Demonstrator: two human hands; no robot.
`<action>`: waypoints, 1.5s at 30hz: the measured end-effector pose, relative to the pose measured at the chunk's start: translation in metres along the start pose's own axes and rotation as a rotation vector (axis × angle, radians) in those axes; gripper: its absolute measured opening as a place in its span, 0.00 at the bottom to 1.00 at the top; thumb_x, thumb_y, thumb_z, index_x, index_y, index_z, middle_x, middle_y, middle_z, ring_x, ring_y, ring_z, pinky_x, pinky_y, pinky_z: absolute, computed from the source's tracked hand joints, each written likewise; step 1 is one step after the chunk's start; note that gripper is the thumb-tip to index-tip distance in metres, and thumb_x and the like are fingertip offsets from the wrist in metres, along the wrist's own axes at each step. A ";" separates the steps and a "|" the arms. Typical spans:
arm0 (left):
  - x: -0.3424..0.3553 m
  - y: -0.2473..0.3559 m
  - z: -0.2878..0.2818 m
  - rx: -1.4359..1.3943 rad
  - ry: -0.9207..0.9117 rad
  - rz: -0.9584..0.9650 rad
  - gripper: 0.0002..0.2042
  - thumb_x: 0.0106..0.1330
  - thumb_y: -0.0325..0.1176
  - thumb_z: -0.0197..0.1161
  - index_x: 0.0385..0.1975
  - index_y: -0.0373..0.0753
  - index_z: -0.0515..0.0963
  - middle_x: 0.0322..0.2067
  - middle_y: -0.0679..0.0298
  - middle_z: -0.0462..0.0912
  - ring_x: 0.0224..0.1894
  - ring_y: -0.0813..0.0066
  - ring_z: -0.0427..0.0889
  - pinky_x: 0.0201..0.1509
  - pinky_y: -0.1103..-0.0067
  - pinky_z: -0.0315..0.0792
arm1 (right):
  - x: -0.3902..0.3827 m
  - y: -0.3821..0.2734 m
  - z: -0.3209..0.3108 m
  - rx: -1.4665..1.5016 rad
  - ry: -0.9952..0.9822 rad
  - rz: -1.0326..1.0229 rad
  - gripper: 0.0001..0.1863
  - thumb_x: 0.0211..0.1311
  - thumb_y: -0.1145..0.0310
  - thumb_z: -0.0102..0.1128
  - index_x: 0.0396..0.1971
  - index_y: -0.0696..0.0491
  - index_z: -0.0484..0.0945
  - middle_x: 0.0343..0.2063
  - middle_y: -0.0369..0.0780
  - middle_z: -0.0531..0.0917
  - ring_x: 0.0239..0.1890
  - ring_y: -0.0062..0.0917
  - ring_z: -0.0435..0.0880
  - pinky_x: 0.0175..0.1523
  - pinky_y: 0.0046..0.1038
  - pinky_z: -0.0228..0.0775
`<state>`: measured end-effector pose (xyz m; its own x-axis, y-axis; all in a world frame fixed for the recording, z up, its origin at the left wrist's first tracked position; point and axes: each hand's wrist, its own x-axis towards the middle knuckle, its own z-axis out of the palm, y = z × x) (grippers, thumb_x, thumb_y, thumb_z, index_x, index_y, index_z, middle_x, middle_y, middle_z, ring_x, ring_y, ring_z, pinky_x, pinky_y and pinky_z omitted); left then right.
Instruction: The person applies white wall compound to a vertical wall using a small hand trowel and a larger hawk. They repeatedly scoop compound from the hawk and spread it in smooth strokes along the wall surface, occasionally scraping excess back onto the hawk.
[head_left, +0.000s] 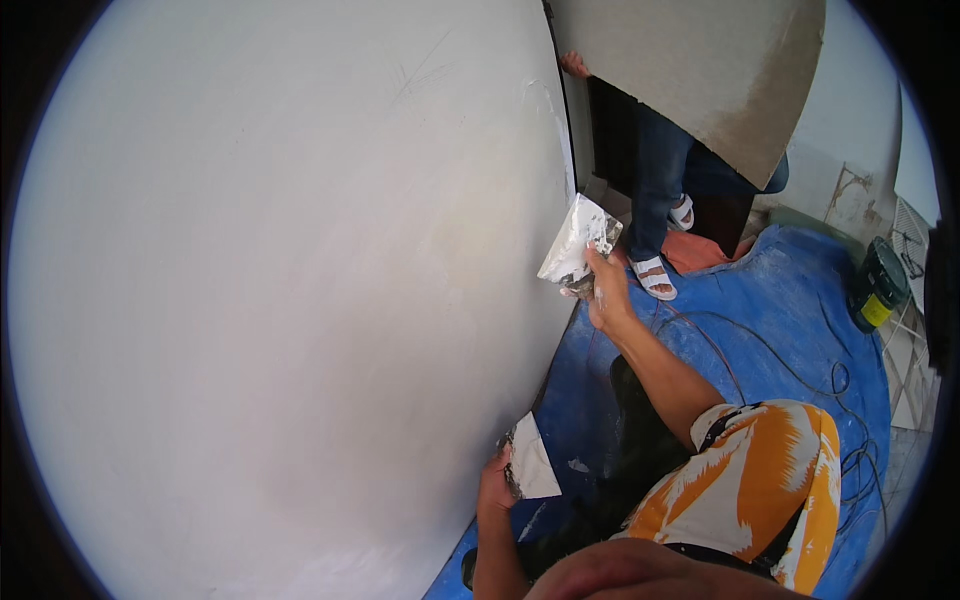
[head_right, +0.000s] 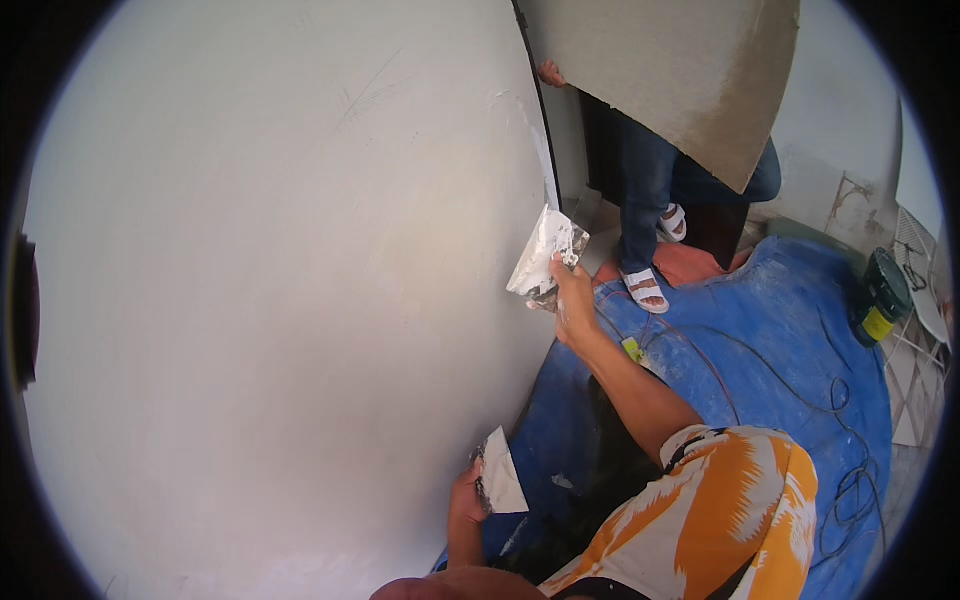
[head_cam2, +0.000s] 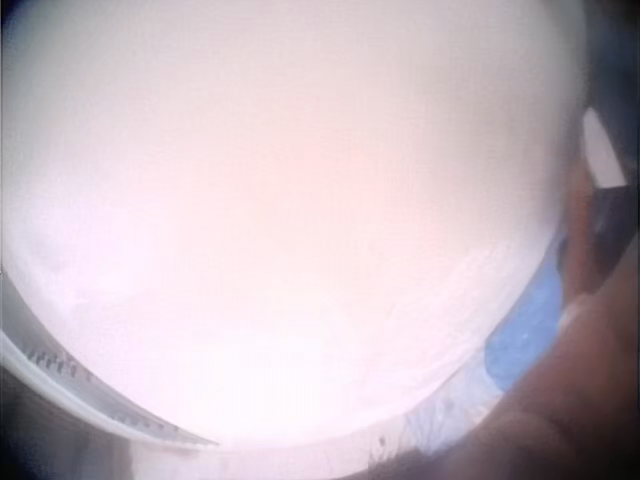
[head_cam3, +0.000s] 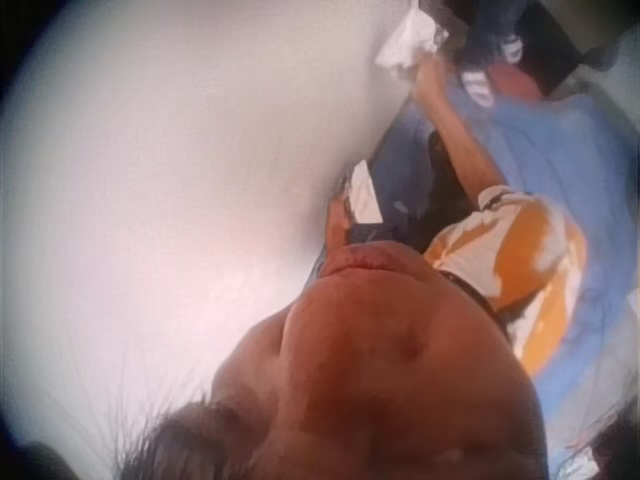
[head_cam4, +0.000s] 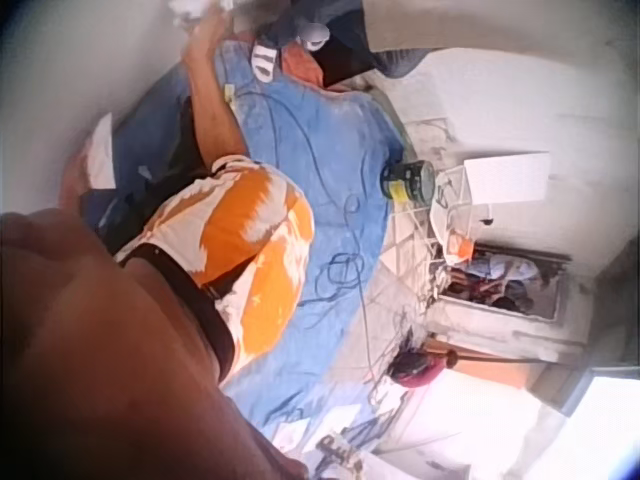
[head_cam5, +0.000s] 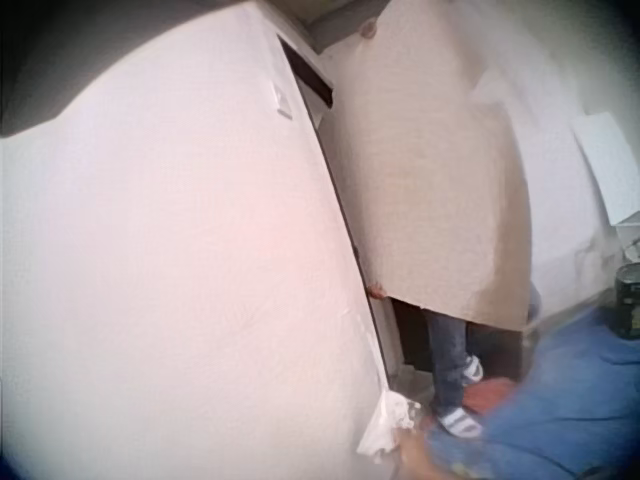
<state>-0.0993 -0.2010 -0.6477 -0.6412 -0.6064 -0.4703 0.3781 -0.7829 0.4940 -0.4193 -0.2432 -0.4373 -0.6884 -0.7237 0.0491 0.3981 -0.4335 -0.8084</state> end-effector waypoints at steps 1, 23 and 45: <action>0.006 0.001 0.002 0.012 0.018 -0.005 0.20 0.70 0.39 0.59 0.55 0.32 0.74 0.50 0.57 0.82 0.49 0.63 0.83 0.56 0.66 0.76 | -0.002 0.001 -0.002 0.056 -0.013 0.058 0.18 0.71 0.62 0.53 0.56 0.53 0.70 0.46 0.41 0.82 0.45 0.33 0.85 0.40 0.42 0.83; -0.012 0.024 0.015 0.152 -0.067 -0.118 0.20 0.69 0.40 0.60 0.54 0.32 0.75 0.47 0.55 0.83 0.46 0.61 0.84 0.54 0.66 0.78 | 0.147 -0.010 0.153 -0.061 0.409 -1.085 0.28 0.76 0.61 0.45 0.68 0.62 0.58 0.60 0.48 0.68 0.64 0.36 0.66 0.70 0.34 0.52; -0.020 0.027 0.026 0.169 -0.011 -0.097 0.23 0.67 0.42 0.62 0.55 0.30 0.74 0.49 0.53 0.82 0.48 0.59 0.84 0.56 0.65 0.76 | 0.155 -0.040 0.137 -0.176 0.297 -0.792 0.24 0.71 0.72 0.42 0.65 0.63 0.63 0.58 0.49 0.70 0.62 0.40 0.70 0.69 0.33 0.57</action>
<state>-0.0937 -0.2061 -0.6060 -0.6767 -0.5272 -0.5139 0.1972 -0.8023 0.5635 -0.4586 -0.4114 -0.3176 -0.8633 -0.0622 0.5009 -0.3489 -0.6436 -0.6813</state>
